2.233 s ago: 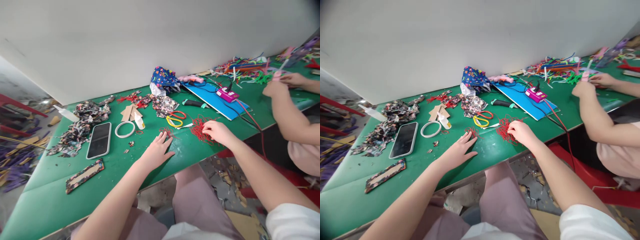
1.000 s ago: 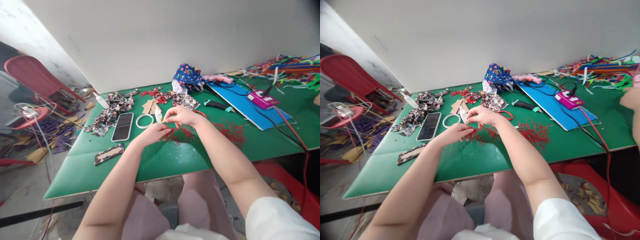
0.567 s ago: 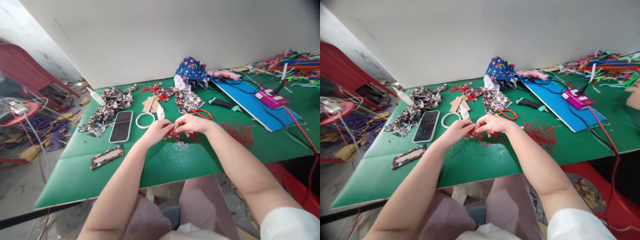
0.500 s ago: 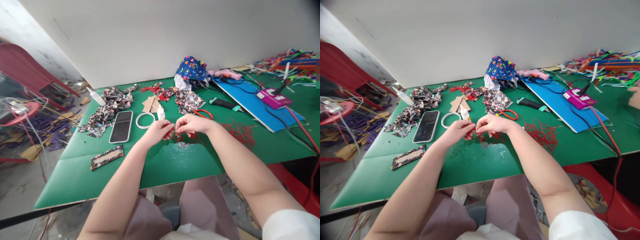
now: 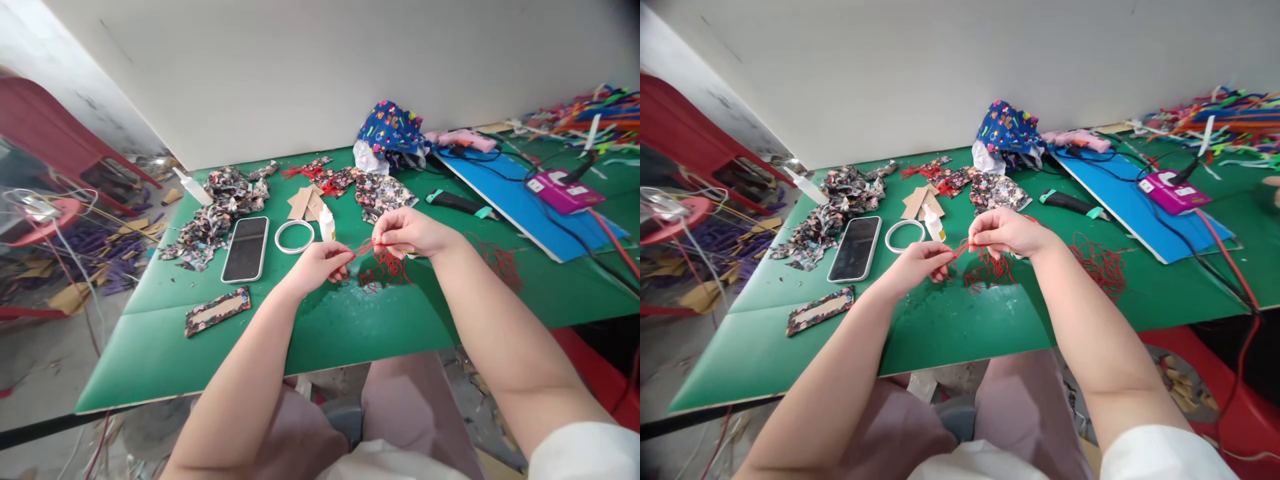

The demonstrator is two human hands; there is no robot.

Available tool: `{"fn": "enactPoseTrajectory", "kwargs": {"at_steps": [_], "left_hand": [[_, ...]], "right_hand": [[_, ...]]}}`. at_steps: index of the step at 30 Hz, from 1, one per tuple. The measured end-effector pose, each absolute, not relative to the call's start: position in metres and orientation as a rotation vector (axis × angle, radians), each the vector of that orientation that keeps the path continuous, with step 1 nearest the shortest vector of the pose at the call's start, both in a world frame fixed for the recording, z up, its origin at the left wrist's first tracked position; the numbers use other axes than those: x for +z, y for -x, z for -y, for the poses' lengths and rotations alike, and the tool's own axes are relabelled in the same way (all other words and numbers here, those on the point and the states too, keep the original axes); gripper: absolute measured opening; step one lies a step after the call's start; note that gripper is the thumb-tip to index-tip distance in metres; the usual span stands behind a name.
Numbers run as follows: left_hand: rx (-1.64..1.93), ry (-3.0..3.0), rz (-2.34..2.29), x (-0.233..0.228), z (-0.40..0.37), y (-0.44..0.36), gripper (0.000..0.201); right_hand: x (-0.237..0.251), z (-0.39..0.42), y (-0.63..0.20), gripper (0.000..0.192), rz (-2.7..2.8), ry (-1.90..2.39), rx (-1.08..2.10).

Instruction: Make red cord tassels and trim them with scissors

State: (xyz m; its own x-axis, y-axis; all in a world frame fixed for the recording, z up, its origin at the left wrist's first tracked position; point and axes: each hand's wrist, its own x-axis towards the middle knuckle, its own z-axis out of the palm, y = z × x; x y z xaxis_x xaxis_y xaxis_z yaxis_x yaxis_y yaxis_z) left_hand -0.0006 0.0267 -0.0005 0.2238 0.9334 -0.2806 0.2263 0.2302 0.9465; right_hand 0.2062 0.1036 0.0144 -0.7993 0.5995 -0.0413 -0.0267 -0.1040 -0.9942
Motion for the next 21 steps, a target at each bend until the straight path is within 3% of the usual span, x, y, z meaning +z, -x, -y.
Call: {"fn": "enactPoseTrajectory", "kwargs": {"at_steps": [5, 11, 15, 21], "left_hand": [[0.790, -1.180, -1.319, -0.002, -0.029, 0.002, 0.017], [0.851, -1.149, -1.283, 0.000, -0.029, 0.002, 0.018], [0.850, -1.113, -1.264, 0.002, -0.029, 0.001, 0.022], [0.849, -1.150, -1.200, 0.004, -0.025, 0.000, 0.026]], "right_hand": [[0.018, -0.104, -0.209, 0.017, 1.727, 0.616, 1.897], [0.020, -0.105, -0.209, 0.016, 2.324, 1.069, 1.714], [0.022, -0.103, -0.206, 0.013, 2.198, 1.121, 1.524], [0.013, -0.094, -0.185, 0.012, 2.120, 0.906, 1.744]]}}
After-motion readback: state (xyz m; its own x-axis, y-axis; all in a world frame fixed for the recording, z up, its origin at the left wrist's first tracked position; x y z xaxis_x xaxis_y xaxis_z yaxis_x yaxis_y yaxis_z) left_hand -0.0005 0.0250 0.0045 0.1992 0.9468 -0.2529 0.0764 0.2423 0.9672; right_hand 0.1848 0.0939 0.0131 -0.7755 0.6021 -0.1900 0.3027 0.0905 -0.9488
